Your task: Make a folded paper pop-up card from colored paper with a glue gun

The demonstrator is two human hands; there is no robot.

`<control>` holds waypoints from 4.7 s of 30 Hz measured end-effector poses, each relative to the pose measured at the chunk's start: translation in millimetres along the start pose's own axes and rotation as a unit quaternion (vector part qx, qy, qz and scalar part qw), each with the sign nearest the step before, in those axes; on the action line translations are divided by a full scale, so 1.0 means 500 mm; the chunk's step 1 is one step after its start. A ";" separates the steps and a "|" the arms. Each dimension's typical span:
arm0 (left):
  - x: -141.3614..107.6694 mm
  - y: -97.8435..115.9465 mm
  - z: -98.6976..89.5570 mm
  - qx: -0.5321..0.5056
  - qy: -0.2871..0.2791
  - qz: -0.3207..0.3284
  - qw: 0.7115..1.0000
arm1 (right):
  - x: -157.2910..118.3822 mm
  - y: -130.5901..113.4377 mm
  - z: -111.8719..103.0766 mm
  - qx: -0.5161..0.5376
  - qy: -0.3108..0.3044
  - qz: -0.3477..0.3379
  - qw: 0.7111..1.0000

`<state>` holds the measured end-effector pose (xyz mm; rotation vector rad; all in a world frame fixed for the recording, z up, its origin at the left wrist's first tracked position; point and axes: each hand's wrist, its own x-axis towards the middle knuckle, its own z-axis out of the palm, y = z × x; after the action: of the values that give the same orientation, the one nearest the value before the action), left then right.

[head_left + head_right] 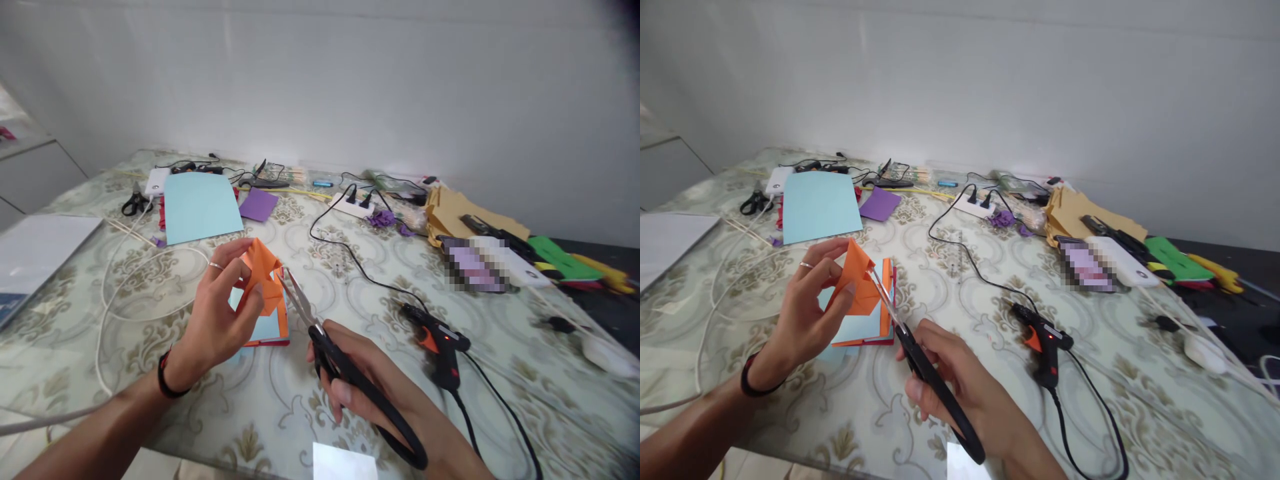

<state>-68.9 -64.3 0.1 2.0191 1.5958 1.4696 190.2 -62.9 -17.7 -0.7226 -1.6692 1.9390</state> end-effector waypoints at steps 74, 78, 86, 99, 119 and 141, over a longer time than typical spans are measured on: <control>0.014 -0.018 -0.016 -0.472 -0.258 -0.222 0.813 | 0.012 0.005 0.004 -0.134 0.026 -0.041 0.990; 0.009 -0.025 -0.011 -0.441 -0.216 -0.206 0.847 | 0.011 0.010 0.004 -0.105 0.014 -0.031 0.994; 0.010 -0.028 -0.002 -0.460 -0.249 -0.201 0.828 | 0.018 -0.009 0.010 -0.195 0.052 -0.009 0.979; 0.030 -0.042 -0.008 -0.388 -0.082 -0.251 0.883 | 0.020 -0.026 -0.006 -0.191 0.038 0.025 0.981; 0.040 -0.035 -0.018 -0.494 -0.086 -0.305 0.810 | 0.010 -0.014 -0.057 -0.278 0.217 -0.132 0.926; 0.020 -0.037 -0.008 -0.440 -0.195 -0.266 0.835 | 0.033 0.008 -0.044 -0.108 0.177 -0.107 0.972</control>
<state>-84.4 -50.6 -4.0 1.1129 0.9094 1.1382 192.4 -36.3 -25.7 -0.8711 -1.6664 1.3996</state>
